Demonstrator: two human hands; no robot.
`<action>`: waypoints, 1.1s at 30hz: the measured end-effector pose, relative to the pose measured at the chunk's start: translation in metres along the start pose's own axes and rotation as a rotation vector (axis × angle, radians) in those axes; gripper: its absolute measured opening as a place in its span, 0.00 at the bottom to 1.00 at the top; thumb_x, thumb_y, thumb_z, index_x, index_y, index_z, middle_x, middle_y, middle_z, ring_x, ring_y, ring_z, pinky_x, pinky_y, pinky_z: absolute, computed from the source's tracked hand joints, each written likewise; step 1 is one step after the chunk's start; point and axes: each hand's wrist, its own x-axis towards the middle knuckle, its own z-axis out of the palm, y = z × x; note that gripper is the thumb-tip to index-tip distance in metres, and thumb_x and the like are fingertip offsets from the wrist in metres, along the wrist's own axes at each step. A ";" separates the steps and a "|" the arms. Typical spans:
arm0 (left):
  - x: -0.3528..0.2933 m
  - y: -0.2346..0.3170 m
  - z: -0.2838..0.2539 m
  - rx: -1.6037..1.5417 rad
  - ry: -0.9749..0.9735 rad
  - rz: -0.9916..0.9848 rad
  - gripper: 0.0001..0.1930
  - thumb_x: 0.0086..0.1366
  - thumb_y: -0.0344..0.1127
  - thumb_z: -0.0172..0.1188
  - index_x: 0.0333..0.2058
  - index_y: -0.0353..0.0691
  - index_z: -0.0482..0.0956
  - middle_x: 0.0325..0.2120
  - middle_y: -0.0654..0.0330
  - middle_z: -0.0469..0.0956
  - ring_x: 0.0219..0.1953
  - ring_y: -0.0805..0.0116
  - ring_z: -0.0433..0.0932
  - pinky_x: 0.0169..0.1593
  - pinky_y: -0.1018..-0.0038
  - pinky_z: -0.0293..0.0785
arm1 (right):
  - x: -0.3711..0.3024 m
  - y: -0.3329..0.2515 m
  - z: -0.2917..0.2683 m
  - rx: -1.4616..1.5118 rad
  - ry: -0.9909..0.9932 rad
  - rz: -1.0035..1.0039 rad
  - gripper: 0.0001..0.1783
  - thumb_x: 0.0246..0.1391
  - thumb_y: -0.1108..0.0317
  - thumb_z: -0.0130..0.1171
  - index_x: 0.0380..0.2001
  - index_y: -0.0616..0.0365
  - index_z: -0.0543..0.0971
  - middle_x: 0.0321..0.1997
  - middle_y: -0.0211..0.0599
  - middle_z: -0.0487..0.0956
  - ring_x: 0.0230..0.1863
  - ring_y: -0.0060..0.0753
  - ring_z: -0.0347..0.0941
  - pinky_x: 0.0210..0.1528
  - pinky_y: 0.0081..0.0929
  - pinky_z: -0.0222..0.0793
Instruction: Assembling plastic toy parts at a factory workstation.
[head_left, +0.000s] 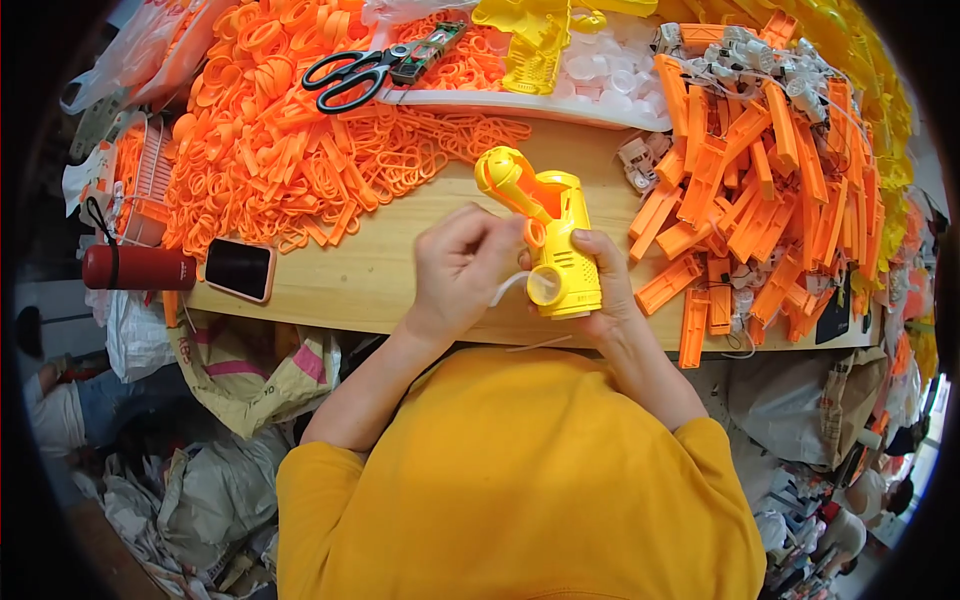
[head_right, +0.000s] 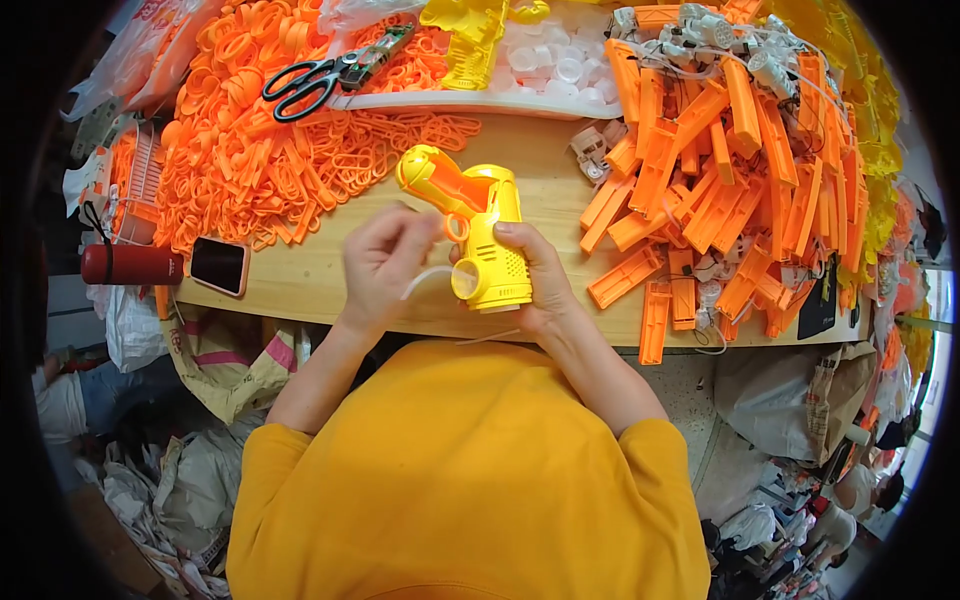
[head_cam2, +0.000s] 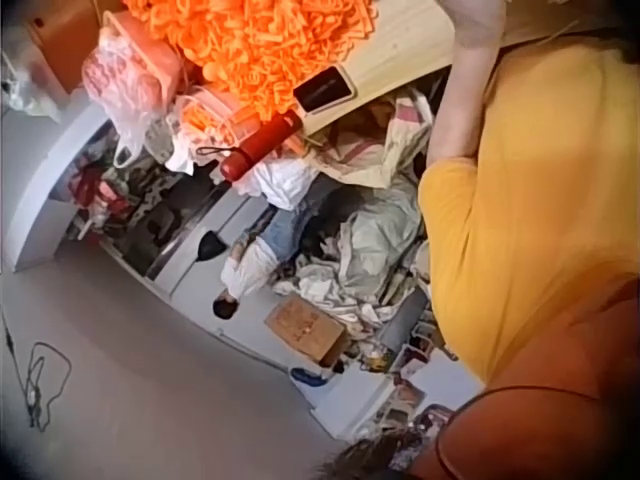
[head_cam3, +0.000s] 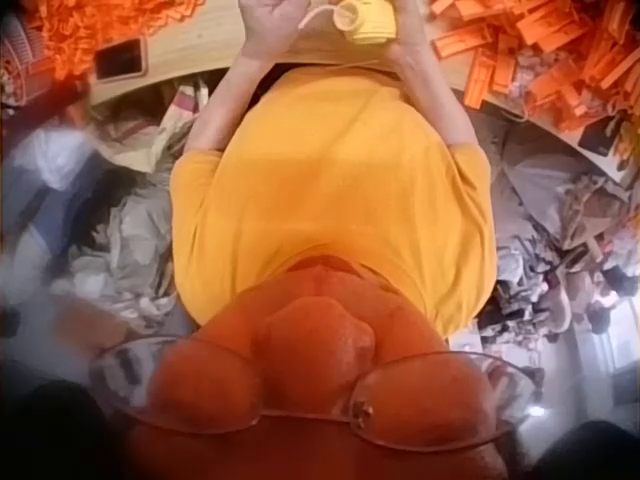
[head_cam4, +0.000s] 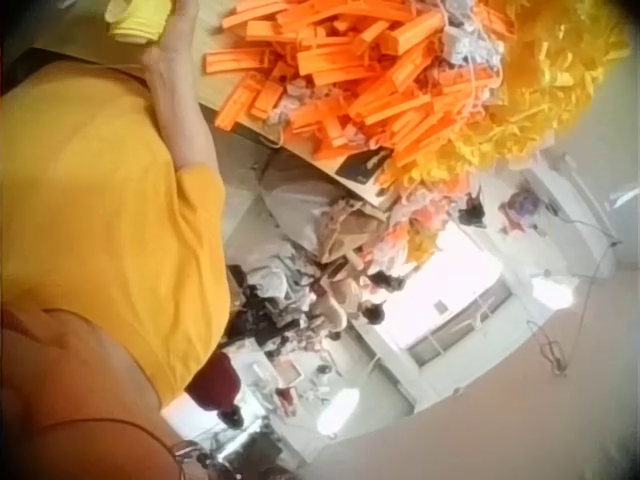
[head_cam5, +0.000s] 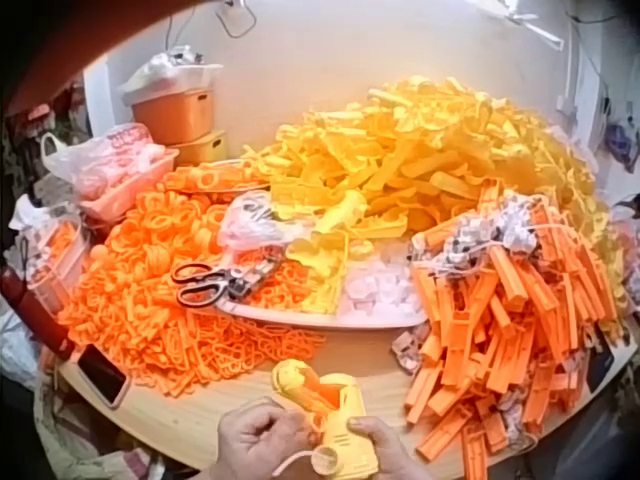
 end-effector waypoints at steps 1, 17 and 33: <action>0.000 -0.002 -0.004 0.129 0.084 0.194 0.06 0.64 0.28 0.60 0.30 0.32 0.78 0.25 0.62 0.76 0.29 0.76 0.74 0.35 0.79 0.72 | 0.000 0.000 -0.002 0.073 -0.101 0.100 0.29 0.50 0.54 0.60 0.51 0.61 0.71 0.39 0.45 0.79 0.35 0.37 0.79 0.35 0.41 0.80; 0.042 0.006 -0.021 -0.101 -0.042 0.605 0.26 0.75 0.44 0.40 0.19 0.35 0.72 0.18 0.61 0.70 0.23 0.74 0.67 0.29 0.77 0.61 | 0.001 0.024 0.007 0.359 -0.312 0.635 0.39 0.51 0.39 0.51 0.52 0.64 0.70 0.37 0.47 0.76 0.26 0.43 0.74 0.23 0.38 0.70; 0.045 0.001 -0.033 -0.415 0.242 0.283 0.32 0.76 0.50 0.30 0.16 0.38 0.66 0.16 0.60 0.64 0.21 0.72 0.64 0.29 0.78 0.61 | -0.002 0.042 0.004 -0.374 0.091 -0.034 0.35 0.58 0.44 0.51 0.61 0.56 0.63 0.53 0.45 0.75 0.50 0.45 0.76 0.46 0.45 0.76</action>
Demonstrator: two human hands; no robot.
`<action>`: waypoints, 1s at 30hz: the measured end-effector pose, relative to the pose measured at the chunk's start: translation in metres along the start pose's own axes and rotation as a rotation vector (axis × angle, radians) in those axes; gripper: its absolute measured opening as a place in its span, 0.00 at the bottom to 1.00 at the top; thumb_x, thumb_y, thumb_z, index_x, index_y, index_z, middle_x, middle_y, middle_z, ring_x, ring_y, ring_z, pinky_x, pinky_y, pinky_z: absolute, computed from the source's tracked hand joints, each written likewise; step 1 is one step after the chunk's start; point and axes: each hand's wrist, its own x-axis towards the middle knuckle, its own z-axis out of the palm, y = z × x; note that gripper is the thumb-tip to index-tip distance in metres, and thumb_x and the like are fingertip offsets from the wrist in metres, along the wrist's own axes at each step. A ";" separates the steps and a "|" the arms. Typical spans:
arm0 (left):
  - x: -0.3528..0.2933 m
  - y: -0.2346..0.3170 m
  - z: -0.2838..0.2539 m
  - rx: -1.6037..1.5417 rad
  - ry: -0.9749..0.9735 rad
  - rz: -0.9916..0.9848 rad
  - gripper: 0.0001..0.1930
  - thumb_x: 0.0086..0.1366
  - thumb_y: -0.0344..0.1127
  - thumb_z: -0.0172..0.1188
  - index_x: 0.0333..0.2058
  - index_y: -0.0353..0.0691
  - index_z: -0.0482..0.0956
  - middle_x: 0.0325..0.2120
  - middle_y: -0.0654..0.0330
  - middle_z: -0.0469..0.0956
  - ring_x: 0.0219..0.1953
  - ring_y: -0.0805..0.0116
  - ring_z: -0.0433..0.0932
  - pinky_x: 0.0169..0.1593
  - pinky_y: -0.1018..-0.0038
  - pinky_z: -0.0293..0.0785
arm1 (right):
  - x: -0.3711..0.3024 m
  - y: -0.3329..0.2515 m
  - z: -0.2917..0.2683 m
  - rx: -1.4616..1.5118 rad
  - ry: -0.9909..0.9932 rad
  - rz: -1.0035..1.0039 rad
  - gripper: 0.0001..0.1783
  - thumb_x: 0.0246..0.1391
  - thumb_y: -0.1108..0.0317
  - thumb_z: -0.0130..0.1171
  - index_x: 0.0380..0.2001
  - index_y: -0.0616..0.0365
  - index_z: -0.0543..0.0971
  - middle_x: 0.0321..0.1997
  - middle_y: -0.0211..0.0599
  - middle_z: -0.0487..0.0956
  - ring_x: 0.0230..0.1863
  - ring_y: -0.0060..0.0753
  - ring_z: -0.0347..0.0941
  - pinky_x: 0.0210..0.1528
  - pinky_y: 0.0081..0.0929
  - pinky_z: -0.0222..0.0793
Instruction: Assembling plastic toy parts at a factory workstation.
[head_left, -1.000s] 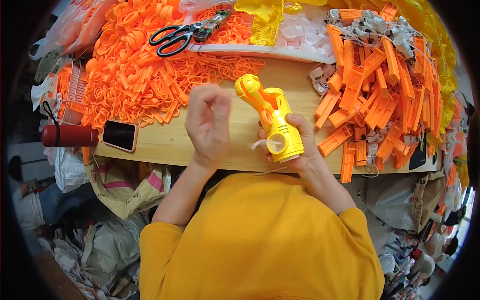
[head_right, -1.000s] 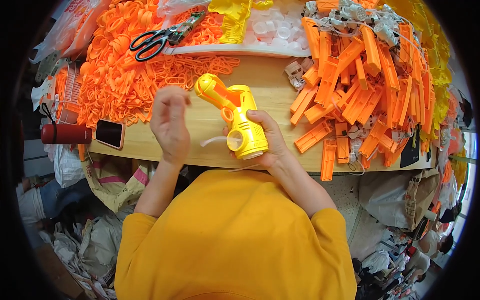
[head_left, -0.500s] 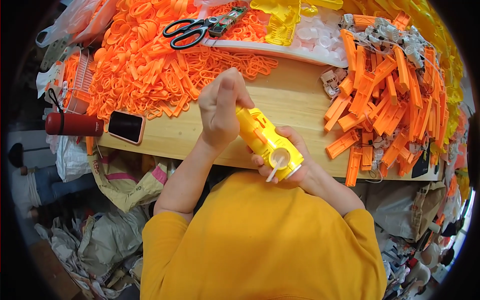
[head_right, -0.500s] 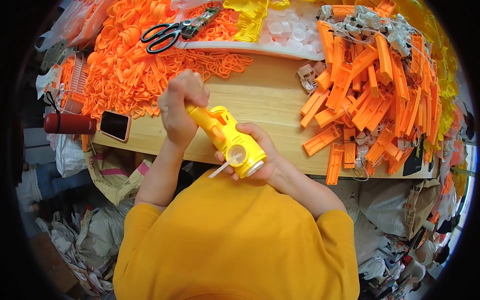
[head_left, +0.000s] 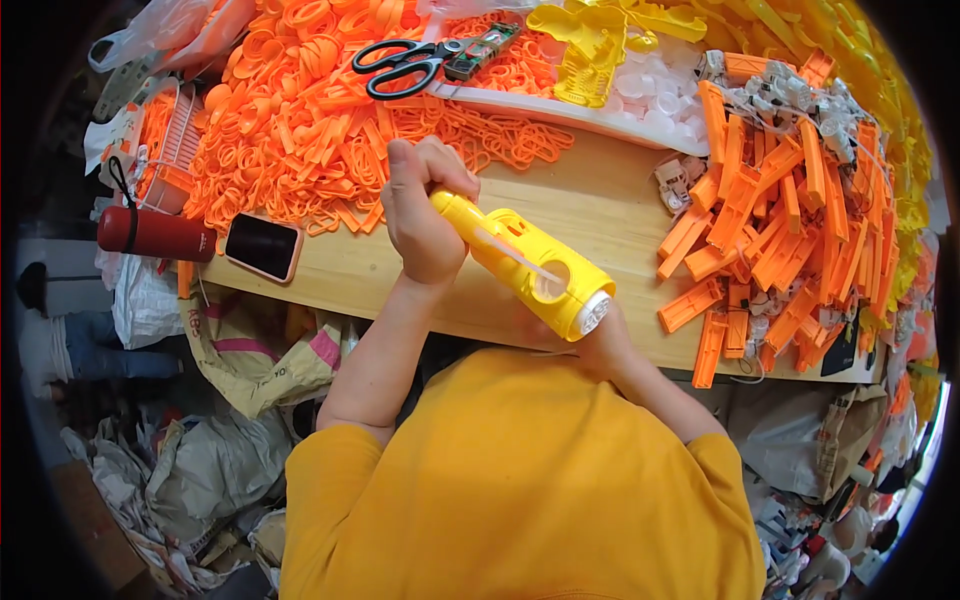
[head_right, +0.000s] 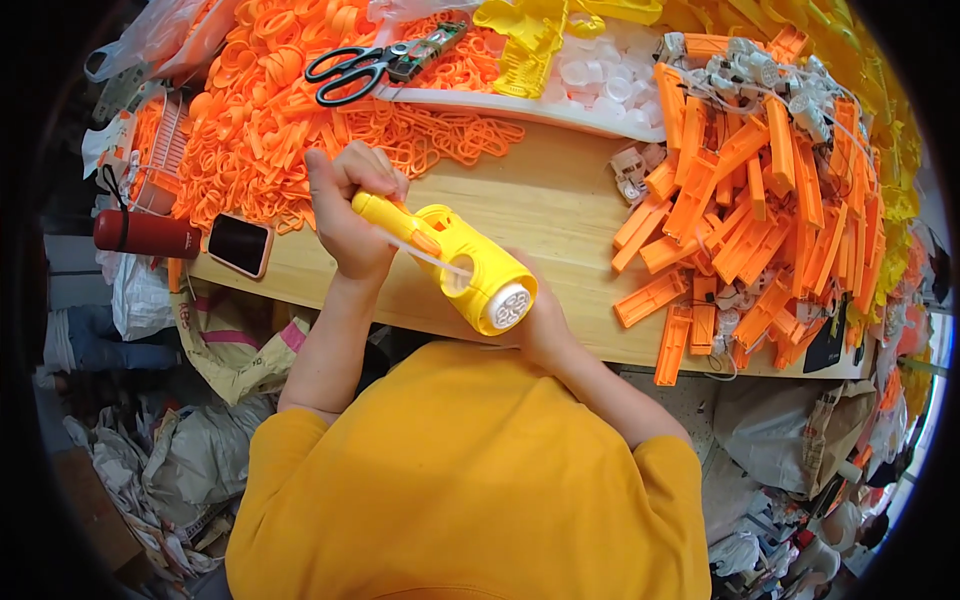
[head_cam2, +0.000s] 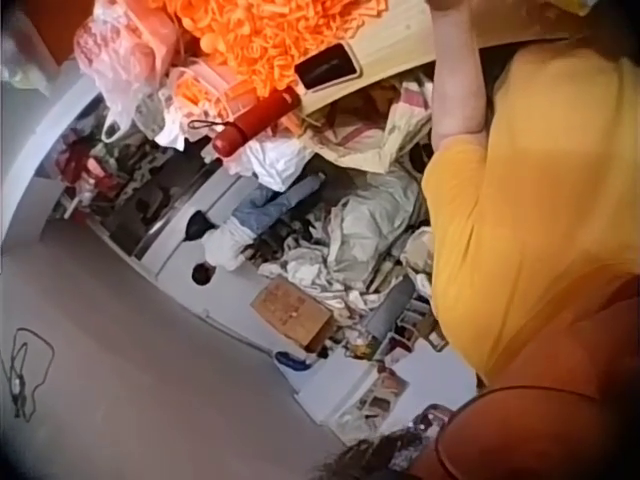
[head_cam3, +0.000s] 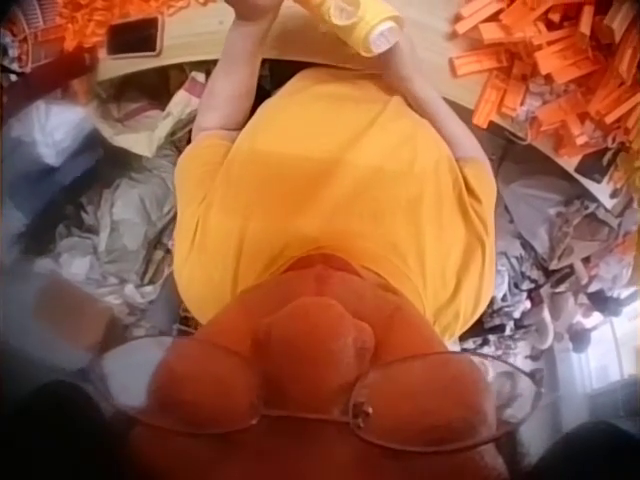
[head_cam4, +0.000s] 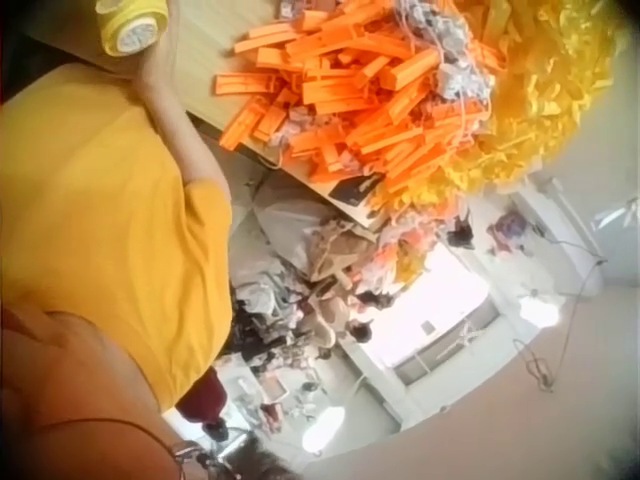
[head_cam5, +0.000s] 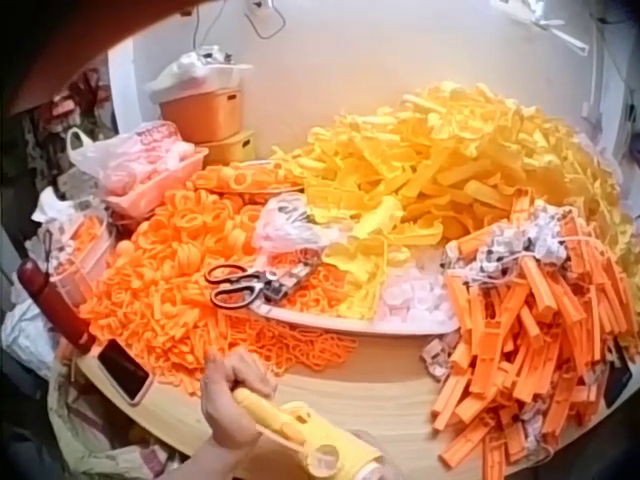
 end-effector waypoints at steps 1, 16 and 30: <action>0.001 0.000 0.001 -0.001 0.000 0.005 0.32 0.76 0.50 0.30 0.16 0.38 0.66 0.16 0.60 0.64 0.21 0.72 0.64 0.29 0.78 0.61 | 0.005 0.009 -0.008 -0.003 -0.003 -0.003 0.35 0.58 0.44 0.51 0.61 0.56 0.63 0.53 0.45 0.75 0.50 0.45 0.76 0.46 0.45 0.76; -0.026 -0.005 0.022 -0.223 0.194 -0.188 0.29 0.75 0.53 0.32 0.18 0.40 0.63 0.19 0.62 0.62 0.21 0.72 0.60 0.27 0.75 0.61 | 0.020 -0.019 0.000 -0.359 -0.273 -0.921 0.39 0.46 0.68 0.69 0.56 0.51 0.56 0.54 0.50 0.70 0.59 0.51 0.68 0.61 0.49 0.65; -0.045 -0.022 0.029 -0.199 0.189 -0.257 0.25 0.76 0.47 0.34 0.23 0.39 0.66 0.23 0.59 0.67 0.27 0.72 0.65 0.37 0.76 0.65 | 0.021 -0.017 -0.018 -0.213 -0.107 -0.742 0.36 0.47 0.62 0.67 0.55 0.52 0.59 0.50 0.45 0.71 0.55 0.48 0.71 0.59 0.52 0.67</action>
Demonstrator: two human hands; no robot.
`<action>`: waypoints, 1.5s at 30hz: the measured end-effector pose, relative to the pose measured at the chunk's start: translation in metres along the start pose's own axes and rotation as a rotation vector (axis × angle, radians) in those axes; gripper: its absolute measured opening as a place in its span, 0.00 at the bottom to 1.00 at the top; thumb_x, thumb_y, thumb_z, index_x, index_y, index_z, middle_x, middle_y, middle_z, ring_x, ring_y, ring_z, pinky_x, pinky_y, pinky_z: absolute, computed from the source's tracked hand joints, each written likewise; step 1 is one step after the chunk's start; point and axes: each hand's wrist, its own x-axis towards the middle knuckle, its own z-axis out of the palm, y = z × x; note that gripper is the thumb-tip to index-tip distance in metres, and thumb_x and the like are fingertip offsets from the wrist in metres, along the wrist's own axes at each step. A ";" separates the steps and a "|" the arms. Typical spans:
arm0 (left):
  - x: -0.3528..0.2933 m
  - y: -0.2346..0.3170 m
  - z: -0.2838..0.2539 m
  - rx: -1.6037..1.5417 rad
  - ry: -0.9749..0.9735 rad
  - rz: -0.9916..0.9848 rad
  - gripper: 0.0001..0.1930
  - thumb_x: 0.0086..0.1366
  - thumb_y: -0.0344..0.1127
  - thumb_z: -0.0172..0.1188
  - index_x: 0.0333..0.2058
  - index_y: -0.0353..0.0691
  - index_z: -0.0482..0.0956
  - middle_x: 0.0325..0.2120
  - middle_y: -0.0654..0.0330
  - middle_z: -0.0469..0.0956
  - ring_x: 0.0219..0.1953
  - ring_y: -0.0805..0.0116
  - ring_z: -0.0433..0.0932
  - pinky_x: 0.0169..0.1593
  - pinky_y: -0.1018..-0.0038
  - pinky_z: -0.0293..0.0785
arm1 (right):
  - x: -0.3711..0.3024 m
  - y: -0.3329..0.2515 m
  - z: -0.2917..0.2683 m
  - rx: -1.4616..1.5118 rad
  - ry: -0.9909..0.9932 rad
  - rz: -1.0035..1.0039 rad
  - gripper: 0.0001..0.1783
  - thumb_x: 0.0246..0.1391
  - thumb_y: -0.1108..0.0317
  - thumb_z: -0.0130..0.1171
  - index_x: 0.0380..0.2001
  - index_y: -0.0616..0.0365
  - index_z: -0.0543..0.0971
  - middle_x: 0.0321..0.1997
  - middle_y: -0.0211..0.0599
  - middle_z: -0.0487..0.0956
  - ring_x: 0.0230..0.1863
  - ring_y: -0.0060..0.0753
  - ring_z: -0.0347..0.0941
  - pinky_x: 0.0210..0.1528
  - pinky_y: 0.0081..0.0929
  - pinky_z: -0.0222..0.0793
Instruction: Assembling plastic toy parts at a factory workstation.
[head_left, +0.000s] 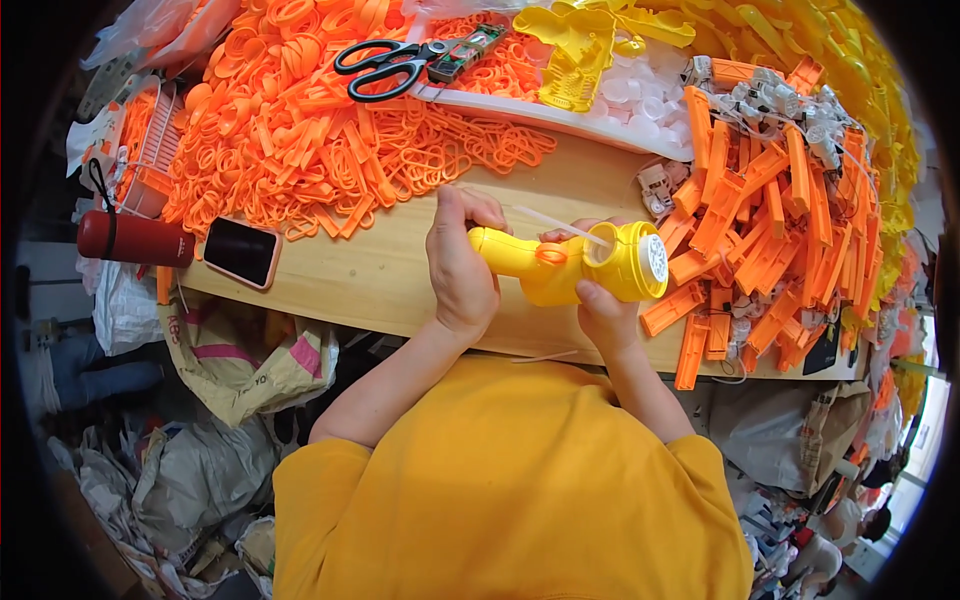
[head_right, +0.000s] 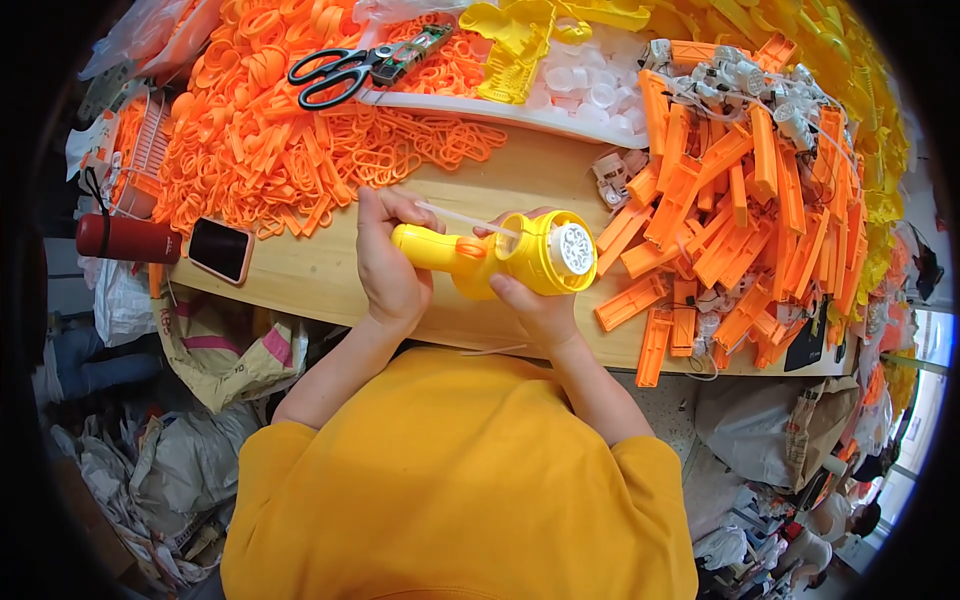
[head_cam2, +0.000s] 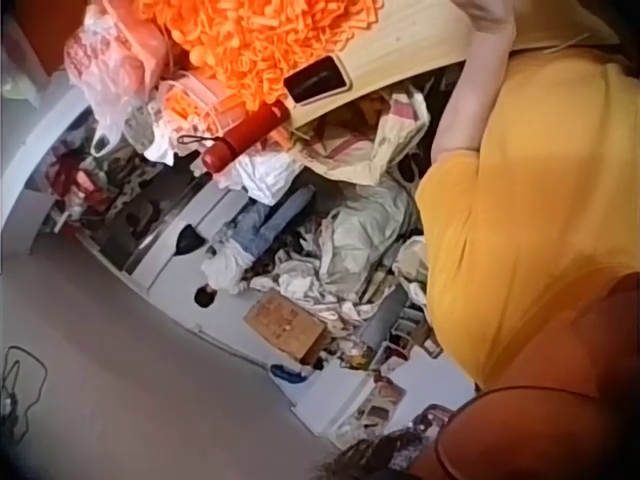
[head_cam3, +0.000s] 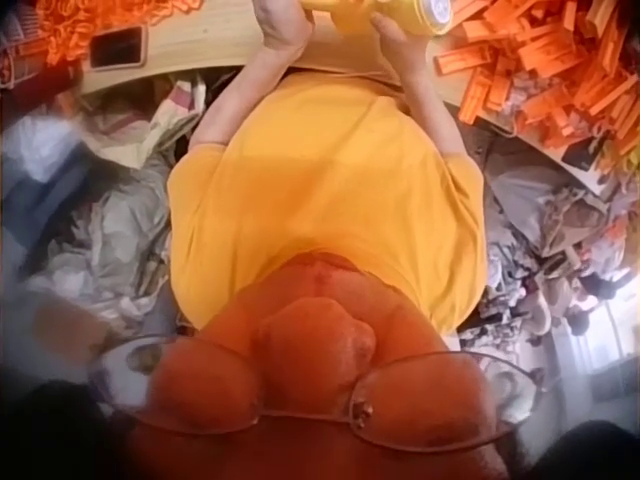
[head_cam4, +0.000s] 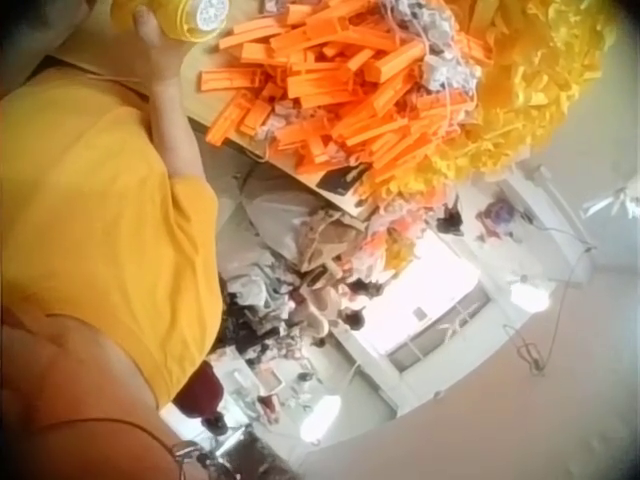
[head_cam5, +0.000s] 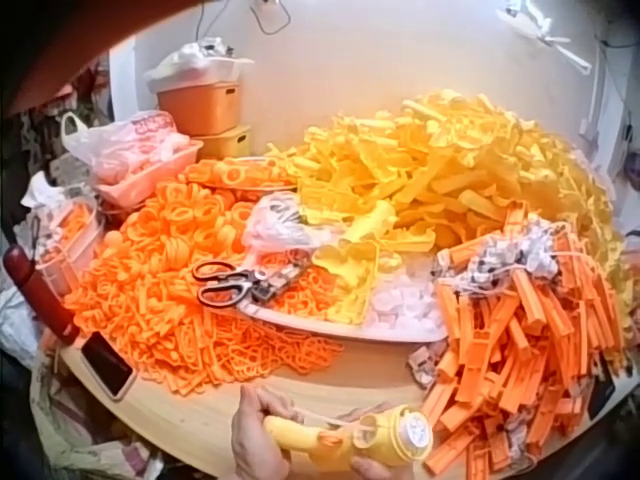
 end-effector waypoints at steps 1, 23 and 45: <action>0.000 -0.001 -0.001 0.057 -0.014 -0.015 0.25 0.76 0.46 0.34 0.23 0.39 0.67 0.25 0.58 0.69 0.28 0.73 0.65 0.38 0.76 0.65 | 0.000 -0.001 -0.001 0.054 0.012 0.039 0.35 0.46 0.64 0.67 0.55 0.52 0.60 0.49 0.45 0.71 0.54 0.47 0.72 0.59 0.51 0.68; 0.007 0.055 0.013 0.720 -0.764 0.406 0.19 0.45 0.28 0.73 0.38 0.33 0.81 0.33 0.52 0.80 0.33 0.61 0.80 0.37 0.72 0.77 | 0.002 -0.009 -0.008 -0.831 -0.204 -0.202 0.43 0.33 0.73 0.74 0.54 0.54 0.63 0.47 0.36 0.73 0.48 0.30 0.72 0.53 0.32 0.71; 0.008 0.069 -0.020 0.893 -0.808 0.238 0.31 0.45 0.28 0.74 0.51 0.39 0.76 0.48 0.53 0.72 0.49 0.59 0.74 0.53 0.67 0.71 | 0.008 -0.026 -0.014 -0.253 -0.260 -0.270 0.43 0.40 0.72 0.72 0.56 0.51 0.57 0.48 0.49 0.73 0.53 0.51 0.72 0.60 0.56 0.65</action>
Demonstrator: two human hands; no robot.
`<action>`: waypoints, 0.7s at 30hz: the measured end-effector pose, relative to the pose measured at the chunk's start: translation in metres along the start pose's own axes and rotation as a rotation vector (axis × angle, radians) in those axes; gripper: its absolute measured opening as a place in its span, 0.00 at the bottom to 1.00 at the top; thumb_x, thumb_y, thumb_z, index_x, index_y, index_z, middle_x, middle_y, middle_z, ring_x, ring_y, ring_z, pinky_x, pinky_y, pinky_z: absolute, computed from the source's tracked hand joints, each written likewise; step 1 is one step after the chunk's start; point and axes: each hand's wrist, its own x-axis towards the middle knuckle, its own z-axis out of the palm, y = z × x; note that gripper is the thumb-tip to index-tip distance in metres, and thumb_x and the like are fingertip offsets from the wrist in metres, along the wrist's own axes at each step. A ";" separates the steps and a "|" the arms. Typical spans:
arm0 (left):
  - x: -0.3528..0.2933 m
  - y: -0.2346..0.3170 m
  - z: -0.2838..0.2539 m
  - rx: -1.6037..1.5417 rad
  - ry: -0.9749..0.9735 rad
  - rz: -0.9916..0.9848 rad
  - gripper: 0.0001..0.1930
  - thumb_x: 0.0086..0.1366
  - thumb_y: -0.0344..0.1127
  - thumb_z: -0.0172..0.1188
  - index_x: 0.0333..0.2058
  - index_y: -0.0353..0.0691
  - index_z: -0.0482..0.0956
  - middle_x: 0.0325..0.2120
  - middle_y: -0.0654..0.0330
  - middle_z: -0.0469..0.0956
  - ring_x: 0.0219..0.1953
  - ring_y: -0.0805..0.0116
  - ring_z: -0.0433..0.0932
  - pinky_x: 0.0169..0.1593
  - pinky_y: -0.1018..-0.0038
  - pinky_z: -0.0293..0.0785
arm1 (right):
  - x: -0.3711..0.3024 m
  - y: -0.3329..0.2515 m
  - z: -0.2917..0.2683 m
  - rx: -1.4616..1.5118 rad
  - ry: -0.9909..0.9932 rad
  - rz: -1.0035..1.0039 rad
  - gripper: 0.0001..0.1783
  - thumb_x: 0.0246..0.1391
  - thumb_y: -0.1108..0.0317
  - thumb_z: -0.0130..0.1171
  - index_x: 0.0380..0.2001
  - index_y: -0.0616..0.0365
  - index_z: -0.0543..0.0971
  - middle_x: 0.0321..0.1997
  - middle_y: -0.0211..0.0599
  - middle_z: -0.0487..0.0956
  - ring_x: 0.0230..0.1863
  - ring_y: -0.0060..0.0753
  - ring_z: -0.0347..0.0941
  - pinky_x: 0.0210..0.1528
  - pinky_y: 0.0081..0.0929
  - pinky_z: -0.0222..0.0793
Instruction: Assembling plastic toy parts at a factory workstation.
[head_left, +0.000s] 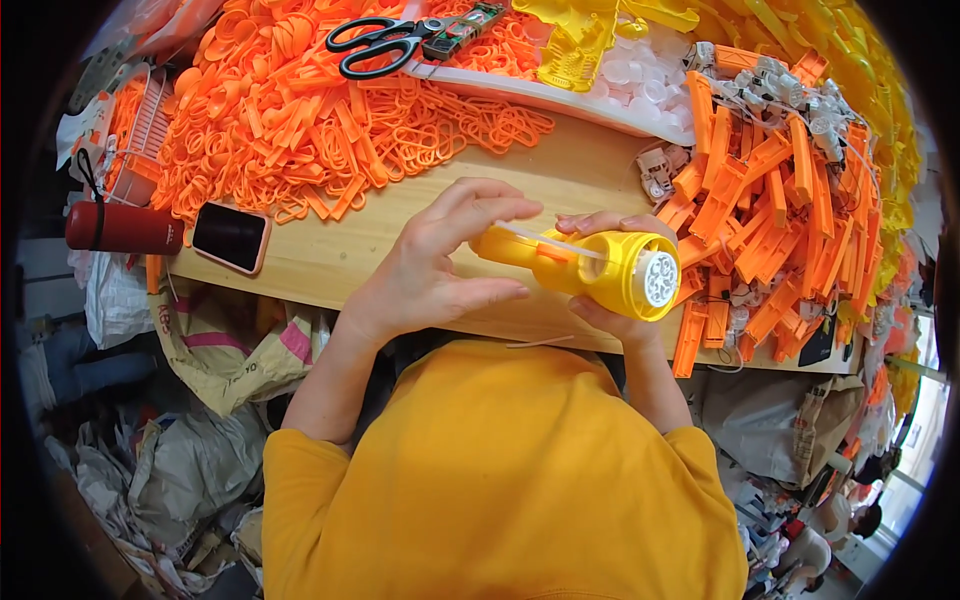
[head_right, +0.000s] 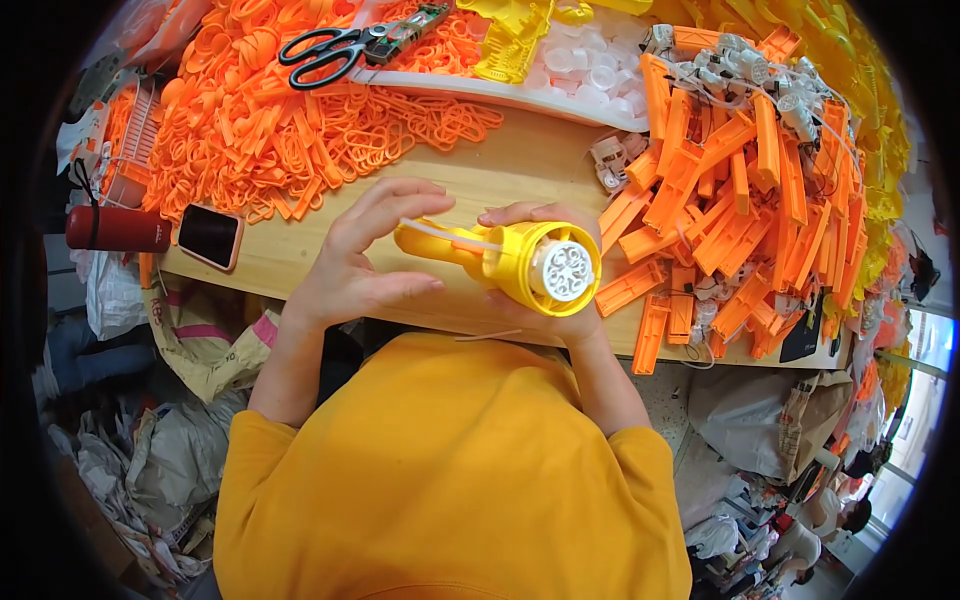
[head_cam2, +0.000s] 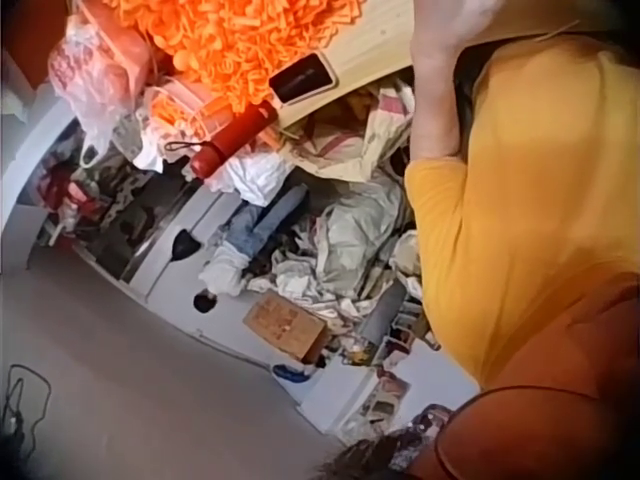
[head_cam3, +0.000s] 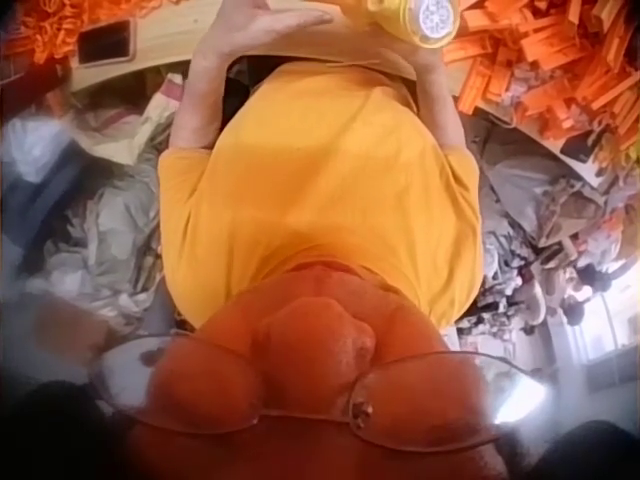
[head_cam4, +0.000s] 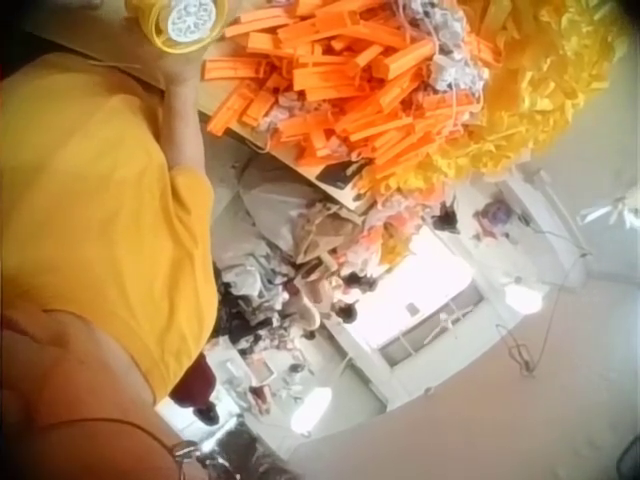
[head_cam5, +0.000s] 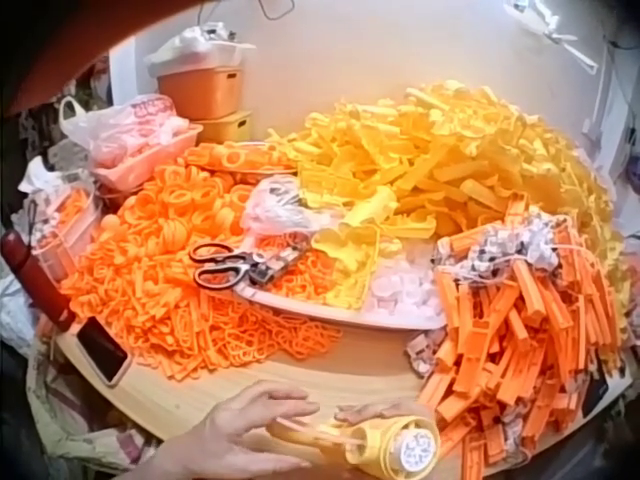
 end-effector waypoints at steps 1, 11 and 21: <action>-0.002 0.001 0.002 -0.040 0.032 -0.018 0.28 0.44 0.28 0.74 0.48 0.40 0.79 0.46 0.54 0.73 0.47 0.59 0.75 0.52 0.67 0.71 | 0.001 -0.001 -0.001 -0.074 -0.054 -0.021 0.43 0.40 0.72 0.73 0.56 0.51 0.58 0.48 0.49 0.73 0.53 0.52 0.72 0.60 0.56 0.66; 0.001 0.016 0.018 -0.028 0.126 0.230 0.18 0.43 0.27 0.75 0.37 0.38 0.83 0.33 0.60 0.77 0.37 0.63 0.74 0.41 0.70 0.71 | -0.005 0.011 0.010 -0.091 -0.004 -0.140 0.41 0.38 0.73 0.76 0.54 0.53 0.62 0.49 0.52 0.76 0.53 0.50 0.74 0.61 0.53 0.65; 0.003 0.009 -0.008 0.082 0.019 0.060 0.29 0.46 0.32 0.73 0.50 0.40 0.78 0.48 0.53 0.73 0.53 0.56 0.71 0.55 0.64 0.68 | 0.001 -0.006 0.007 -0.078 0.017 -0.157 0.44 0.37 0.74 0.73 0.56 0.51 0.58 0.49 0.50 0.73 0.53 0.53 0.72 0.58 0.58 0.68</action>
